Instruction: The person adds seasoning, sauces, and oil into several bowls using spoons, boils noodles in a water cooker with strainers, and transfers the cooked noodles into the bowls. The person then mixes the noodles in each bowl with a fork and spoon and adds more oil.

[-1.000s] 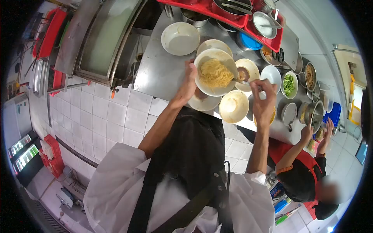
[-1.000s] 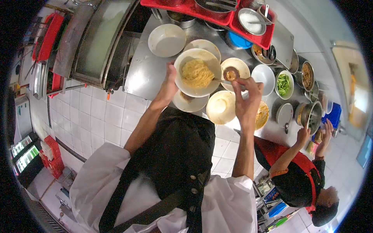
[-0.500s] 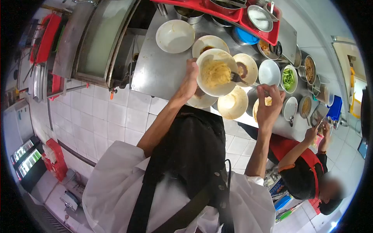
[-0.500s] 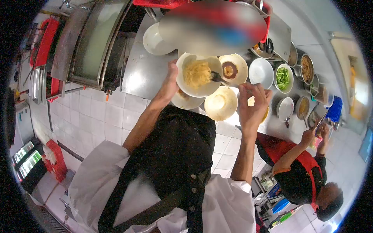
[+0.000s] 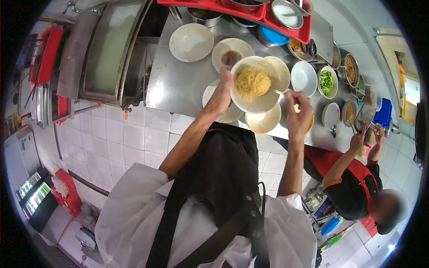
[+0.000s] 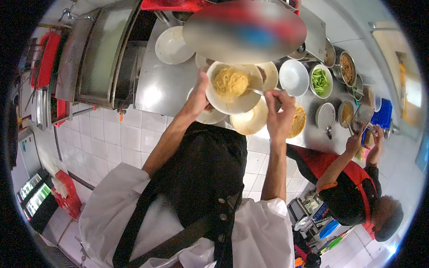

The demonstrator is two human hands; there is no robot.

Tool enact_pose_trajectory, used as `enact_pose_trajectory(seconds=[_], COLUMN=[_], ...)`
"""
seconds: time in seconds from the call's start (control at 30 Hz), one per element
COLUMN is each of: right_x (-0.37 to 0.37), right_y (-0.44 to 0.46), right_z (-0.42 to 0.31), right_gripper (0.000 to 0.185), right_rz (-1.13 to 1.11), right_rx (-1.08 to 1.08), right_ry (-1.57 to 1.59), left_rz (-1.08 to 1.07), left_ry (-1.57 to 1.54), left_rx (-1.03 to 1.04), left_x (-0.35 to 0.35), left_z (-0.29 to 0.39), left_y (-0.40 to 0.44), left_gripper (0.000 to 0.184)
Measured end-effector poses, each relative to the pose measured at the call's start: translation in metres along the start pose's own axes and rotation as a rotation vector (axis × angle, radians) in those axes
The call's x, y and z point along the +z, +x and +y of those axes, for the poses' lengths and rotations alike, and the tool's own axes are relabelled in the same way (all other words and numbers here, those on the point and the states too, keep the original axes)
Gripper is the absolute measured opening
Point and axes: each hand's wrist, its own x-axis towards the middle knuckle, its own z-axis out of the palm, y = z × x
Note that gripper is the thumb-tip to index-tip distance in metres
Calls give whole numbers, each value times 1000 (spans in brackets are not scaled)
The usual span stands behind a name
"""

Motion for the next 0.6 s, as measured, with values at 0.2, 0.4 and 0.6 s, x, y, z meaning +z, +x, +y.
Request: enact_pose_trajectory(seconds=[0.2, 0.4, 0.6], right_x=[-29, -41, 23], right_y=[4, 0, -3], right_z=[-24, -36, -11], right_gripper=[11, 5, 8], right_rz=[-7, 36, 74], right_rx=[246, -198, -78], right_ry=[488, -352, -51], left_rz=[43, 125, 110], left_ry=[-4, -44, 41], left_rx=[-76, -73, 8], left_x=[-17, -5, 8], left_z=[-13, 11, 4], left_y=[-3, -9, -7], left_gripper=[75, 76, 68])
